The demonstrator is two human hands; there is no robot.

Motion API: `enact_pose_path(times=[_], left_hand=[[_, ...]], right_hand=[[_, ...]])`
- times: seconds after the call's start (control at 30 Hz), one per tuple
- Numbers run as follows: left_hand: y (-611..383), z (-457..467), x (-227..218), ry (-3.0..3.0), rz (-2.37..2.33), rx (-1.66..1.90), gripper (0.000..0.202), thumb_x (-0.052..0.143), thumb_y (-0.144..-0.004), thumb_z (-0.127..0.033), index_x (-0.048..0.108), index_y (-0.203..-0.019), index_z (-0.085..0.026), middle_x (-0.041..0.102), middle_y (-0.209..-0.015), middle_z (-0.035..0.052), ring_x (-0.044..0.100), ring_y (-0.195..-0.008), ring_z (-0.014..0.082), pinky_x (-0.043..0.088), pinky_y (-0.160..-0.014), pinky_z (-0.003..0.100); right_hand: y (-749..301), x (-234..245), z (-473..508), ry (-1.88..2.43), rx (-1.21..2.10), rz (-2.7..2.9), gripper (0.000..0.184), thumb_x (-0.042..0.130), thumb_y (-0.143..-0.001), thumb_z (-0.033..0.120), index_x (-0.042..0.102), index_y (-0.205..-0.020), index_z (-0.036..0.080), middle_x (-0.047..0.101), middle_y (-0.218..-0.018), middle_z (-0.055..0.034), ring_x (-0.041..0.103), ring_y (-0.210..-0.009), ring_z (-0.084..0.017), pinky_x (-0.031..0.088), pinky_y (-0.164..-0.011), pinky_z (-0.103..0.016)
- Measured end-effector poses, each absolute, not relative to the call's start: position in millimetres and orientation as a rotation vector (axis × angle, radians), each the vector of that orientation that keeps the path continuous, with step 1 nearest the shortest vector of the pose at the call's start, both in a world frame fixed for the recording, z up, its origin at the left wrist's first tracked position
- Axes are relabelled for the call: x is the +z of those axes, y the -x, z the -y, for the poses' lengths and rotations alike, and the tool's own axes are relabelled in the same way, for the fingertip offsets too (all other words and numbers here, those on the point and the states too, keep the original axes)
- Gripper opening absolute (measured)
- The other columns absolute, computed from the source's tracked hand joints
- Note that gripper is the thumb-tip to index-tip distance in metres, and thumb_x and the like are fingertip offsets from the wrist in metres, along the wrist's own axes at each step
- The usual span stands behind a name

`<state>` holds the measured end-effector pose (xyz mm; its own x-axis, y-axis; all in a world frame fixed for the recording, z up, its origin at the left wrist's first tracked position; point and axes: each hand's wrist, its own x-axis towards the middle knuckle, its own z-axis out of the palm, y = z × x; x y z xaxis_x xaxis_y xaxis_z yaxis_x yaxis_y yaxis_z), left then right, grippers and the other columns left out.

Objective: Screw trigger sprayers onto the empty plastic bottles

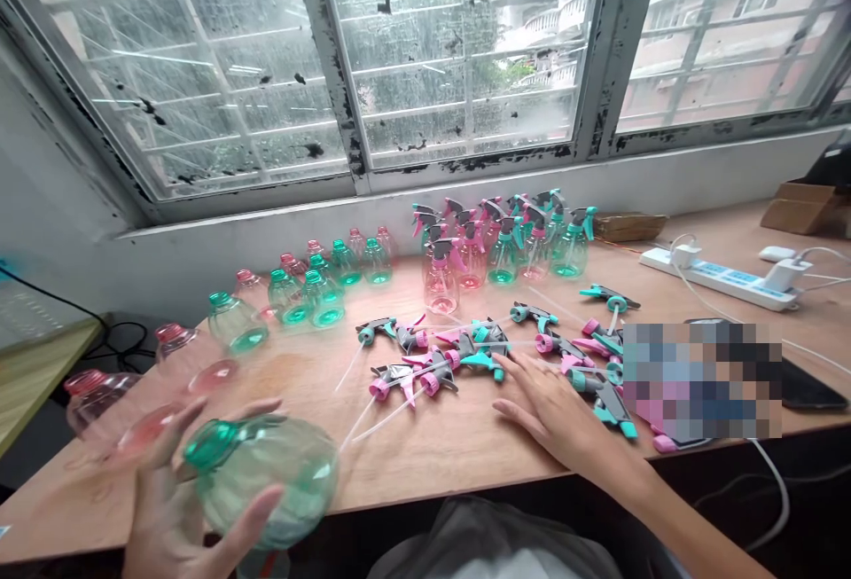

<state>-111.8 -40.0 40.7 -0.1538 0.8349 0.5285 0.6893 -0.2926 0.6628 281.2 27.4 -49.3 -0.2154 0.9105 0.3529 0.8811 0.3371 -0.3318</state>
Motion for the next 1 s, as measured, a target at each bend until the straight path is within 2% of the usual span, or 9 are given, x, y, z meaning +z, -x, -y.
enact_pose_path(times=[0.1, 0.23, 0.33, 0.4, 0.5, 0.67, 0.73, 0.83, 1.0], left_hand=[[79.0, 42.7, 36.2, -1.955, -1.272, 1.235, 0.069, 0.08, -0.08, -0.052, 0.046, -0.14, -0.048, 0.069, -0.142, 0.0003, 0.064, -0.13, 0.0401, 0.061, -0.1, 0.055], [29.6, 27.8, 22.9, -2.325, -1.052, 0.887, 0.063, 0.08, -0.086, -0.037, 0.052, -0.141, -0.039, 0.059, -0.152, 0.0078, 0.05, -0.144, 0.0401, 0.041, -0.12, 0.058], [5.9, 12.8, 13.7, -2.304, -1.083, 0.857, 0.072, 0.078, -0.088, -0.037, 0.041, -0.15, -0.035, 0.055, -0.154, 0.0105, 0.048, -0.145, 0.0371, 0.036, -0.123, 0.054], [-1.8, 6.6, 8.0, -2.199, -1.152, 0.821, 0.085, 0.08, -0.086, -0.04, 0.032, -0.155, -0.035, 0.05, -0.157, 0.011, 0.048, -0.145, 0.0366, 0.037, -0.123, 0.053], [-4.9, 2.3, 1.7, -2.059, -1.219, 0.738, 0.098, 0.083, -0.083, -0.043, 0.023, -0.159, -0.033, 0.039, -0.166, 0.0117, 0.037, -0.152, 0.0383, 0.031, -0.126, 0.056], [-2.8, -1.6, 2.5, -1.966, -1.277, 0.623, 0.097, 0.08, -0.084, -0.044, 0.026, -0.162, -0.027, 0.033, -0.17, 0.0108, 0.018, -0.16, 0.0405, 0.021, -0.129, 0.057], [-1.7, -2.3, 4.8, -1.974, -1.311, 0.573, 0.105, 0.082, -0.082, -0.045, 0.021, -0.165, -0.025, 0.029, -0.171, 0.0129, 0.018, -0.159, 0.0416, 0.021, -0.129, 0.059], [-0.7, -1.6, 7.6, -2.057, -1.316, 0.507, 0.115, 0.087, -0.077, -0.04, 0.017, -0.166, -0.025, 0.026, -0.172, 0.0138, 0.019, -0.159, 0.042, 0.023, -0.128, 0.058], [0.9, 1.0, 8.7, -2.093, -1.301, 0.535, 0.095, 0.079, -0.085, -0.03, 0.026, -0.163, -0.03, 0.031, -0.171, 0.0099, 0.022, -0.159, 0.0373, 0.021, -0.13, 0.057]], right_hand=[[-272.8, -35.9, -36.4, 1.691, 0.135, 2.091, 0.063, 0.055, -0.102, 0.051, 0.037, -0.157, 0.025, 0.057, -0.153, -0.0185, 0.059, -0.135, -0.041, 0.05, -0.105, -0.06], [-261.7, -21.1, -49.3, 1.834, 0.112, 2.001, 0.067, 0.055, -0.1, 0.053, 0.04, -0.154, 0.016, 0.067, -0.139, -0.0216, 0.062, -0.13, -0.043, 0.052, -0.101, -0.057], [-257.3, -17.8, -58.2, 1.838, 0.067, 1.965, 0.067, 0.057, -0.099, 0.051, 0.041, -0.153, 0.014, 0.07, -0.133, -0.0226, 0.064, -0.127, -0.043, 0.054, -0.096, -0.052], [-256.7, -17.3, -62.8, 1.829, 0.093, 1.932, 0.063, 0.056, -0.099, 0.045, 0.041, -0.152, 0.015, 0.075, -0.123, -0.0196, 0.07, -0.115, -0.04, 0.057, -0.086, -0.046], [-256.4, -16.7, -67.9, 1.814, 0.133, 1.908, 0.058, 0.054, -0.1, 0.037, 0.041, -0.152, 0.016, 0.079, -0.109, -0.0142, 0.076, -0.097, -0.036, 0.057, -0.075, -0.041], [-250.1, -14.1, -72.6, 1.734, 0.042, 2.054, 0.078, 0.061, -0.097, 0.048, 0.032, -0.158, 0.01, 0.066, -0.141, -0.0249, 0.062, -0.129, -0.042, 0.053, -0.098, -0.048], [-246.0, -11.4, -71.3, 1.73, 0.049, 2.074, 0.08, 0.062, -0.097, 0.045, 0.029, -0.16, 0.011, 0.069, -0.136, -0.0239, 0.064, -0.126, -0.043, 0.054, -0.096, -0.05], [-242.3, -7.3, -65.4, 1.72, 0.078, 2.042, 0.078, 0.062, -0.097, 0.038, 0.024, -0.163, 0.018, 0.077, -0.118, -0.0181, 0.072, -0.109, -0.042, 0.057, -0.084, -0.048], [-250.1, -4.8, -54.3, 1.547, 0.173, 1.879, 0.072, 0.06, -0.096, 0.035, 0.03, -0.16, 0.023, 0.073, -0.129, -0.0174, 0.069, -0.118, -0.04, 0.058, -0.091, -0.05]])
